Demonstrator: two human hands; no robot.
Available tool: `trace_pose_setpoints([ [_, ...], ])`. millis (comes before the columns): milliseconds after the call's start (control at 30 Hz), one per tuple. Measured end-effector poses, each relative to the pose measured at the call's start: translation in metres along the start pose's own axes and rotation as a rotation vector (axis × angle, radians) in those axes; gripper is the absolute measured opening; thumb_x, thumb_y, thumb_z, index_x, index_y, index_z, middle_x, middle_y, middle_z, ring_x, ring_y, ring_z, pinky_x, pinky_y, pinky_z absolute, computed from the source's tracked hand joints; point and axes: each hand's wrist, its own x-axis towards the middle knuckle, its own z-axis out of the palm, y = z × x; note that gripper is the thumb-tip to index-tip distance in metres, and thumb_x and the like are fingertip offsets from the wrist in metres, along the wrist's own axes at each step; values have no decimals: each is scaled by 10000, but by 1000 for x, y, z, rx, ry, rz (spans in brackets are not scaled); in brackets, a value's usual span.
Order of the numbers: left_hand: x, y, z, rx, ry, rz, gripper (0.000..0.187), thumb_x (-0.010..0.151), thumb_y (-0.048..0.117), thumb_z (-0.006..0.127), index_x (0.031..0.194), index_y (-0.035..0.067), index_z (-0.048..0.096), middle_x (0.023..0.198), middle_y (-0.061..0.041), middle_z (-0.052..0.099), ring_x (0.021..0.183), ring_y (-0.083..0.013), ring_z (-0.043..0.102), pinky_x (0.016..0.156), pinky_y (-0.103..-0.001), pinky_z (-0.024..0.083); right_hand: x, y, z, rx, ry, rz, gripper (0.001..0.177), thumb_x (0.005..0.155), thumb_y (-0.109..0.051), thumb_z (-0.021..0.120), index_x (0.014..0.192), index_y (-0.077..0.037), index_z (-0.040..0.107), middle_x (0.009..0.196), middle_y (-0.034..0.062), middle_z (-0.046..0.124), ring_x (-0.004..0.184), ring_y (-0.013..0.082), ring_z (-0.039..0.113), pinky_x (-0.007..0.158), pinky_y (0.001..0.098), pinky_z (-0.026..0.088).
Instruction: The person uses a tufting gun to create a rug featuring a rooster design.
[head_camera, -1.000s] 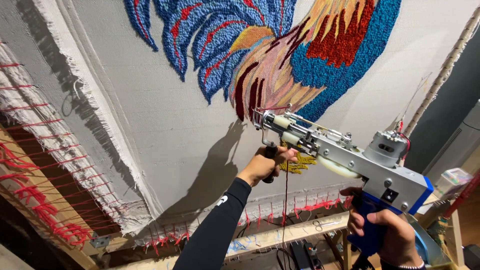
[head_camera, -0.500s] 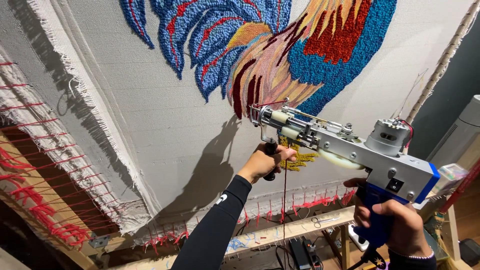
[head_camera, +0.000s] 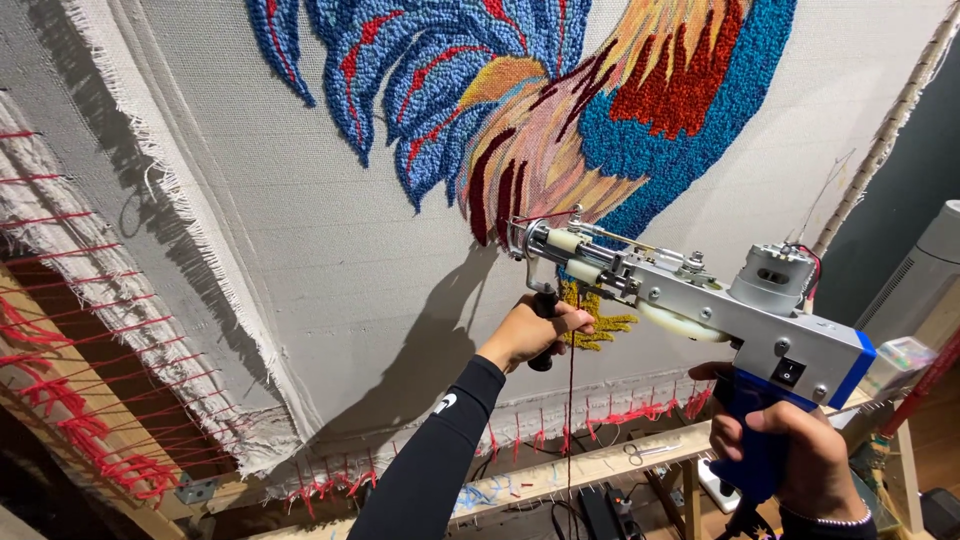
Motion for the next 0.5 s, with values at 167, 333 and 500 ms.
trace_pose_setpoints([
  [167, 2, -2, -3, -33, -13, 24, 266, 912, 296, 731, 957, 43, 797, 911, -3, 788, 582, -93, 602, 549, -270, 532, 4, 0, 1, 1, 22, 32, 334, 741, -141, 515, 1007, 61, 506, 706, 132, 512, 618, 250, 478, 581, 387, 423],
  [333, 1, 1, -5, -30, -16, 4, 244, 906, 285, 739, 954, 54, 803, 921, -5, 791, 612, -82, 603, 570, -271, 543, 4, -3, 8, -31, 60, 32, 328, 742, -131, 528, 1002, 67, 502, 712, 144, 525, 619, 259, 488, 593, 393, 434],
  [500, 1, 1, -10, 1, -13, -3, 260, 899, 303, 731, 955, 61, 805, 919, 0, 794, 612, -86, 624, 565, -259, 534, 3, -3, 16, -60, 91, 11, 371, 746, -121, 531, 1047, 94, 548, 708, 156, 545, 610, 250, 494, 568, 384, 434],
])
